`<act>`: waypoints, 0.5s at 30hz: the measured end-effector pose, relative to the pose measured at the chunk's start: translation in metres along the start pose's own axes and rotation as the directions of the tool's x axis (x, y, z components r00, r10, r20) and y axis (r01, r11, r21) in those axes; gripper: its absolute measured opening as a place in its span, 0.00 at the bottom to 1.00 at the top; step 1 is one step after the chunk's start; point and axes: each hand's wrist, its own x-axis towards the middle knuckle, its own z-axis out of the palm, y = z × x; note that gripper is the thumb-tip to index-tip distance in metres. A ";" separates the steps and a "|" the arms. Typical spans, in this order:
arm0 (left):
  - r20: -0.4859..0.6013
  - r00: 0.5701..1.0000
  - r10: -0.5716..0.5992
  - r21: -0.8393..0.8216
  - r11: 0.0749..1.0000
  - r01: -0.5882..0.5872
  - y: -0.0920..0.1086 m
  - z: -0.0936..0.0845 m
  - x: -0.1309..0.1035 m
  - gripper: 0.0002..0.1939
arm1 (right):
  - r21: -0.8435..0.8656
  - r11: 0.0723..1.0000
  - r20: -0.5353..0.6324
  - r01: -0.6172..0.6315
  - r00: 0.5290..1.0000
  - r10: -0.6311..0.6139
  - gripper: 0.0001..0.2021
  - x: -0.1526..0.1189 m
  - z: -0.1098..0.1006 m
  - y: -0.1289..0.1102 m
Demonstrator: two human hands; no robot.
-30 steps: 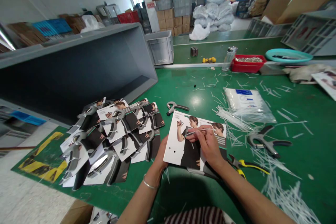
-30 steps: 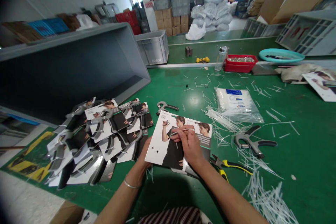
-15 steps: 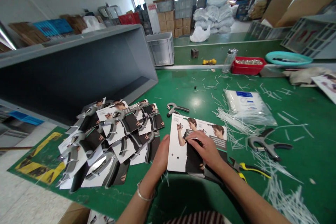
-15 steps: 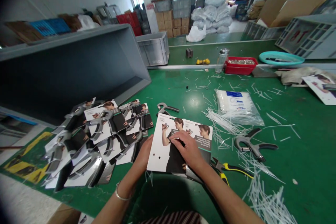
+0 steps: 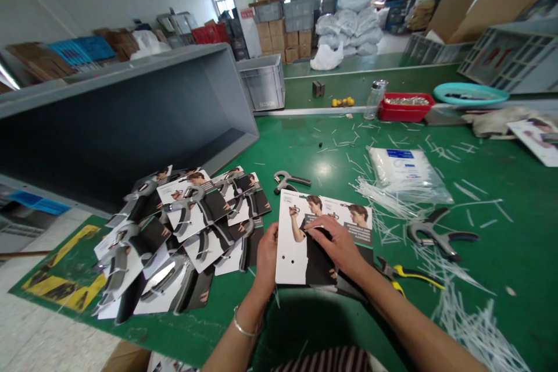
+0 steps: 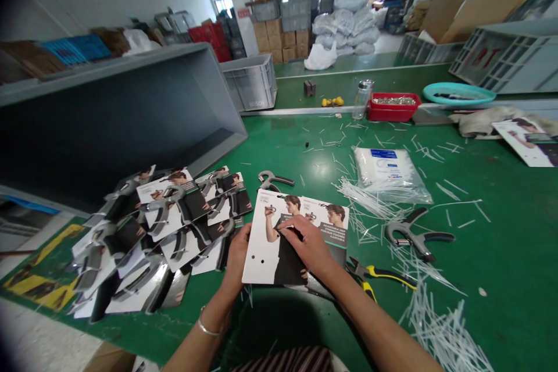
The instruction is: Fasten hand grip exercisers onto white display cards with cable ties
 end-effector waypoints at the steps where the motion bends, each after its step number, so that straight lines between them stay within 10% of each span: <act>1: 0.014 1.000 -0.004 0.003 1.000 0.004 0.000 0.000 0.000 0.11 | 0.002 1.000 0.001 -0.002 1.000 0.002 0.09 0.000 0.000 0.000; 15: 0.178 0.984 -0.024 0.027 0.999 0.019 -0.010 0.008 -0.002 0.12 | -0.020 0.999 -0.031 -0.046 0.999 0.045 0.06 -0.004 0.003 -0.003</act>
